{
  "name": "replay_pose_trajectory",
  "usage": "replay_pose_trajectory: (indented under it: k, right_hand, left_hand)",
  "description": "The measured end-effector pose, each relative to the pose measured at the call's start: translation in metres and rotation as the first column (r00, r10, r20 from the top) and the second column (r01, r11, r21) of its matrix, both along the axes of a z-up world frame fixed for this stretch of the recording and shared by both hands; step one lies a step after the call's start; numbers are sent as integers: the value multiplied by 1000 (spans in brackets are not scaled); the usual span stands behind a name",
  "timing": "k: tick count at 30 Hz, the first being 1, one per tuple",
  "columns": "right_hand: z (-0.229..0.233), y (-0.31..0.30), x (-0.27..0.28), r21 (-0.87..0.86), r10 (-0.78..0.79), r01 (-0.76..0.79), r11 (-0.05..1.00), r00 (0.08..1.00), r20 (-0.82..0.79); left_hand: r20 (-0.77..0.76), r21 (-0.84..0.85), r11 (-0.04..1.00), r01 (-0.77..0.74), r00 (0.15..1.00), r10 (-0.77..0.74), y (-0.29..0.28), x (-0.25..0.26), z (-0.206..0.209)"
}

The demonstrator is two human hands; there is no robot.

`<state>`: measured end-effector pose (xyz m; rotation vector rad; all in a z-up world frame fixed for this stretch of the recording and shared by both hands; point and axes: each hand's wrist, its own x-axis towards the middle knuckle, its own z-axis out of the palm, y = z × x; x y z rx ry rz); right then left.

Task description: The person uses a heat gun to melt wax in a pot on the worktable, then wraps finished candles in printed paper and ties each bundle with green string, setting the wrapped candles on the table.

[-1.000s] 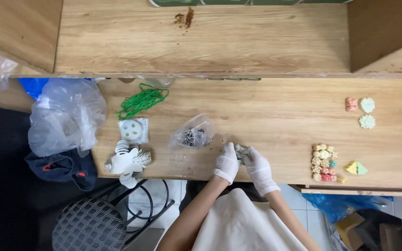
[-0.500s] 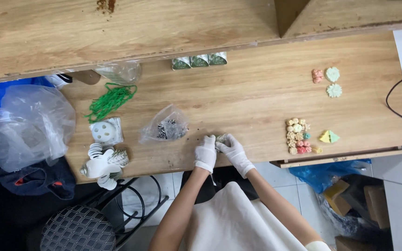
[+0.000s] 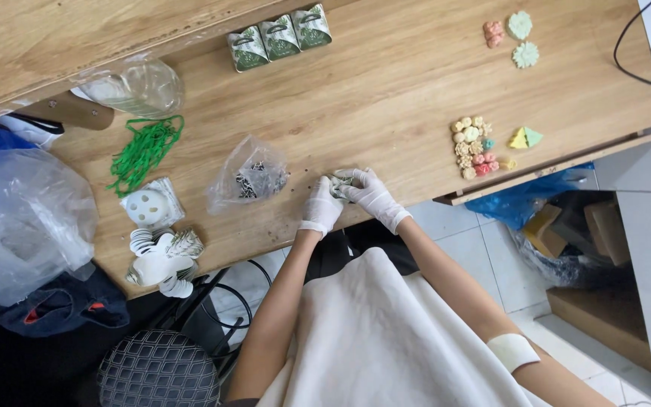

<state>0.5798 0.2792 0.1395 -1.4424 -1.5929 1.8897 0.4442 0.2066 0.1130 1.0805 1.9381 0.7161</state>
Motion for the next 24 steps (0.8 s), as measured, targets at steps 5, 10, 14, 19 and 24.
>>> replay_pose_trajectory:
  k: [5,10,14,19,24]
  right_hand:
    - [14,-3,-8,125,44,-49,991,998,47]
    - [12,-6,-1,170,19,-46,984,987,161]
    - [-49,-13,40,341,-149,43,939,945,290]
    - [38,-18,29,456,-221,-51,889,823,524]
    - [59,5,-6,695,-80,-313,647,879,470]
  left_hand:
    - [-48,97,989,108,993,-104,6,-7,1]
    - [-81,208,967,145,988,-131,2,-5,-18]
    - [-20,252,962,100,995,-98,9,-16,-22]
    - [-68,304,925,228,974,-217,19,-39,0]
    - [-90,276,929,248,969,-232,8,-49,22]
